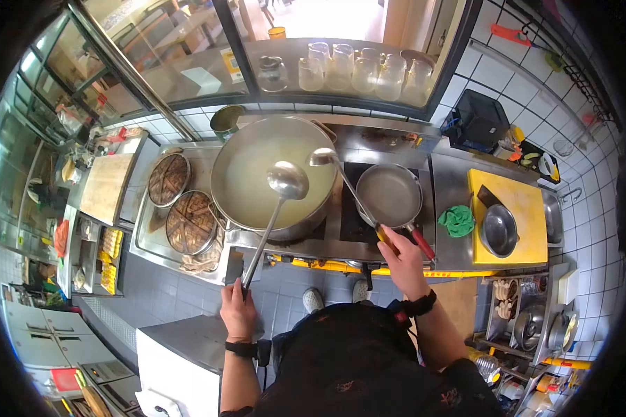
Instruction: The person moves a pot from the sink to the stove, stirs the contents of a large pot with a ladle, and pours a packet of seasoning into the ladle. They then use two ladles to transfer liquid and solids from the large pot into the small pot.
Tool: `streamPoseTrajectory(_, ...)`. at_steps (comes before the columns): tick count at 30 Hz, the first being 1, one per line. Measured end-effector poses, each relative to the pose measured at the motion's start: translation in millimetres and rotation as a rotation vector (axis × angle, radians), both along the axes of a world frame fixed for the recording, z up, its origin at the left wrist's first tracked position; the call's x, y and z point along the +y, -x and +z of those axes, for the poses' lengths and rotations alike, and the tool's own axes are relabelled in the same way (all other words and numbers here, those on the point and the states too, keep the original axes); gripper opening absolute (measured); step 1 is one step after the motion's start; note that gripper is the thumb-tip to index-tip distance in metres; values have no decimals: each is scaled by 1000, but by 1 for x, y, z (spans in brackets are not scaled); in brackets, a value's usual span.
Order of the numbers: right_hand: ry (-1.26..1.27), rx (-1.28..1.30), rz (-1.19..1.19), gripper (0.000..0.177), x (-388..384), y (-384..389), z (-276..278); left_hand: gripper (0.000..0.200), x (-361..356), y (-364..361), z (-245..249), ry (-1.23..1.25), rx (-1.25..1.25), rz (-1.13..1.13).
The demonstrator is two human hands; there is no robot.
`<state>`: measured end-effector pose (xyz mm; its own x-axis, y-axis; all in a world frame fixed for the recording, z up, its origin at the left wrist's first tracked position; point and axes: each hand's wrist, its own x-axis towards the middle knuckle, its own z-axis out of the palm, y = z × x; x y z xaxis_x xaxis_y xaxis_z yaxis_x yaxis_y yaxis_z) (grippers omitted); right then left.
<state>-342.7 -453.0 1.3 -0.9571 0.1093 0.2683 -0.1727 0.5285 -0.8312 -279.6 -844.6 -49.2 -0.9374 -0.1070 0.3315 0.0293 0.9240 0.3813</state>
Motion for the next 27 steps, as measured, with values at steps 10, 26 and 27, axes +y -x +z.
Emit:
streamPoseTrajectory(10,-279,109,85,38,-43,39,16,40,16,-4,10,-3,-13,43)
streamPoseTrajectory(26,-447,-105,-48,40,17,6,-25,36,24,-5,21,-107,-69,50)
streamPoseTrajectory(27,-442,-110,-57,40,18,2,-26,36,24,-4,22,-102,-72,40)
